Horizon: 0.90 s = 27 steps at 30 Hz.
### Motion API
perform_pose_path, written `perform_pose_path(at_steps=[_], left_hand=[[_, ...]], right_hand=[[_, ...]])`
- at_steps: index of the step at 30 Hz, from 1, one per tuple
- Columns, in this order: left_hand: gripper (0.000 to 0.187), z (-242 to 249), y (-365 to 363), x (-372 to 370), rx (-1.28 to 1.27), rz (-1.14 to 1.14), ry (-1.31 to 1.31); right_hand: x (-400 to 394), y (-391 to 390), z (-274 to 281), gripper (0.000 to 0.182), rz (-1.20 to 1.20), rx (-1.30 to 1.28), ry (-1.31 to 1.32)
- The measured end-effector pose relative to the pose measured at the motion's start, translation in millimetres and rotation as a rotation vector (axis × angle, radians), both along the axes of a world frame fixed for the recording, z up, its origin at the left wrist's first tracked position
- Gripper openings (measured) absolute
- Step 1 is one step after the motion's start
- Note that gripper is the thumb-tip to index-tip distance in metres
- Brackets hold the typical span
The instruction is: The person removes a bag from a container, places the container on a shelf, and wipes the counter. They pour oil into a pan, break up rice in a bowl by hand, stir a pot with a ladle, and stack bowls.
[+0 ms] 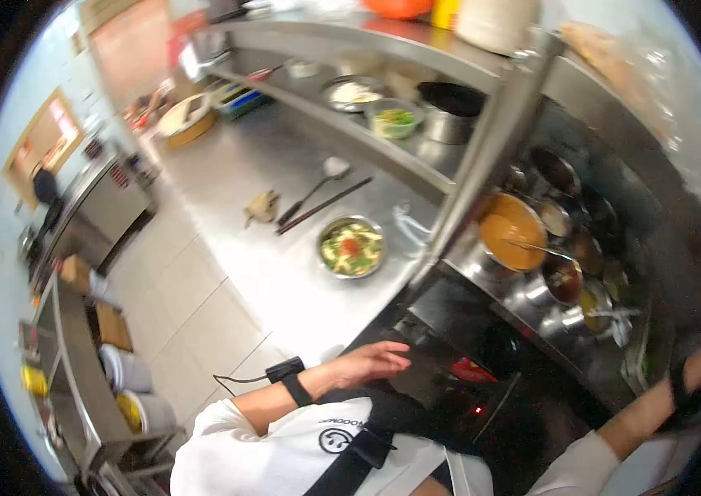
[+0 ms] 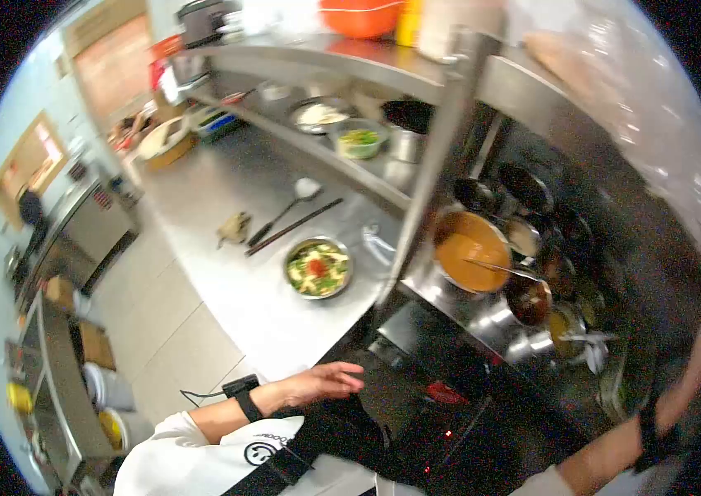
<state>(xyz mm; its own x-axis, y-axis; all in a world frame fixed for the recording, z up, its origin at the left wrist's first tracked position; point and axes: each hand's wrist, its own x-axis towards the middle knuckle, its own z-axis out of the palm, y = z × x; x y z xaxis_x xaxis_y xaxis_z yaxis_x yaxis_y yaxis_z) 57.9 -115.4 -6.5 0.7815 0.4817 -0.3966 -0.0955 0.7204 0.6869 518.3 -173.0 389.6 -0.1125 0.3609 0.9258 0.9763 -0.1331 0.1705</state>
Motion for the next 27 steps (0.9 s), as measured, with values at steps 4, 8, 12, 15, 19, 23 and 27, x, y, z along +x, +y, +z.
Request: perform_pose_path(at_steps=[4, 8, 12, 15, 19, 23, 27], left_hand=[[0.047, -39, -26, -20, 0.073, -0.094, -0.190], [0.044, -51, -31, -83, -0.017, -0.071, -0.306], [0.051, -38, -6, -170, -0.235, 0.148, -0.193], [0.067, -67, 24, -242, -0.222, 0.377, -0.622], [0.064, -73, 76, -372, 0.027, 0.516, -1.096], [0.066, 11, 34, -499, 0.209, 0.970, -0.246], [0.059, -46, 15, -557, 0.543, 0.663, 0.222]], right_hand=[[-142, -9, -126, 0.030, 0.315, 0.039, 0.423], [-312, 7, -207, 0.018, 0.612, -0.527, 0.511], [-456, 37, -298, 0.025, 0.979, -1.080, 0.926], [-581, 71, -390, 0.044, 1.378, -1.307, 0.881], [-700, 158, -434, 0.054, 1.378, -1.109, 0.077], [-755, 259, -454, 0.048, 1.274, -1.207, 0.325], [-743, 404, -524, 0.051, 0.864, -1.345, 0.606]])
